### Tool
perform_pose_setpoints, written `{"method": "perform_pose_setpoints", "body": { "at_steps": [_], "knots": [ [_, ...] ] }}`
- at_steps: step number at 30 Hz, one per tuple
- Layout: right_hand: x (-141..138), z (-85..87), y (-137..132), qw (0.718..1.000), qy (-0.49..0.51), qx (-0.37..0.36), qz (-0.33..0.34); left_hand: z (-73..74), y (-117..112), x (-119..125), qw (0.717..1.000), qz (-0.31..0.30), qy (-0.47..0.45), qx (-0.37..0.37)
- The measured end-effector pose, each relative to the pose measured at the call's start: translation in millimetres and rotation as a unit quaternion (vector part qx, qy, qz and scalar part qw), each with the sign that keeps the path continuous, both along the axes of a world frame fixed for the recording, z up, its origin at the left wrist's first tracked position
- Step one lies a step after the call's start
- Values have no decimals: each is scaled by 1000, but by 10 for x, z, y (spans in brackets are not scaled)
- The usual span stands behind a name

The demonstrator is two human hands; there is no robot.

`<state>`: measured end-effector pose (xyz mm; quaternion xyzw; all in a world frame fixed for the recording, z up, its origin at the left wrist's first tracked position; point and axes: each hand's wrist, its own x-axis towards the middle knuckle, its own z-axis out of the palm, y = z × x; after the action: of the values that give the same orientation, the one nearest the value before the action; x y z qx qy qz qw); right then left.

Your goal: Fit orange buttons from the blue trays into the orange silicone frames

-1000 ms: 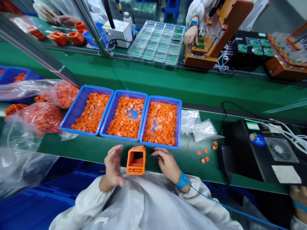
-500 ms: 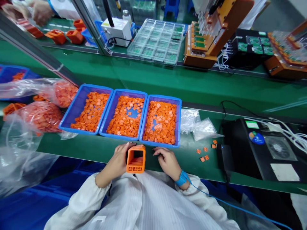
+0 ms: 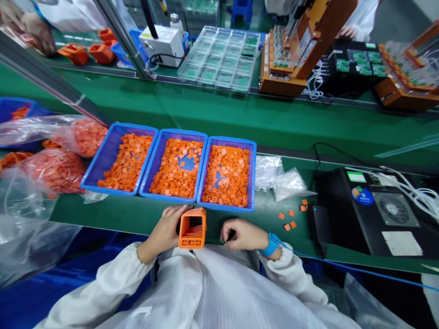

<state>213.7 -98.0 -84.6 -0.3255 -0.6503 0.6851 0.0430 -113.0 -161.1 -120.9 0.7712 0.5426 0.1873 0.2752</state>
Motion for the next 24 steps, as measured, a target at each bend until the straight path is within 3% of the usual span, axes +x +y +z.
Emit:
{"method": "perform_pose_setpoints", "body": {
  "at_steps": [4,8,14,17,19,21,24],
  "knots": [
    [-129,-48,46,995,36,16,96,35,29,35,1000,16,3,-7],
    [-163,60,98,985,80,40,146,28,11,47,1000,25,12,8],
    [-114,542,293,967,183,43,175,-47,-18,33,999,50,10,11],
    [-158,871,425,956,214,93,176,-41,-16,27,998,62,-5,11],
    [-186,1095,509,958,214,122,146,-20,-34,-12,998,58,-13,9],
    [-208,1297,580,969,200,134,63,12,-76,-91,999,39,-20,15],
    [-257,1515,672,956,272,75,-78,100,-153,-227,996,27,-43,70]
  ]
}}
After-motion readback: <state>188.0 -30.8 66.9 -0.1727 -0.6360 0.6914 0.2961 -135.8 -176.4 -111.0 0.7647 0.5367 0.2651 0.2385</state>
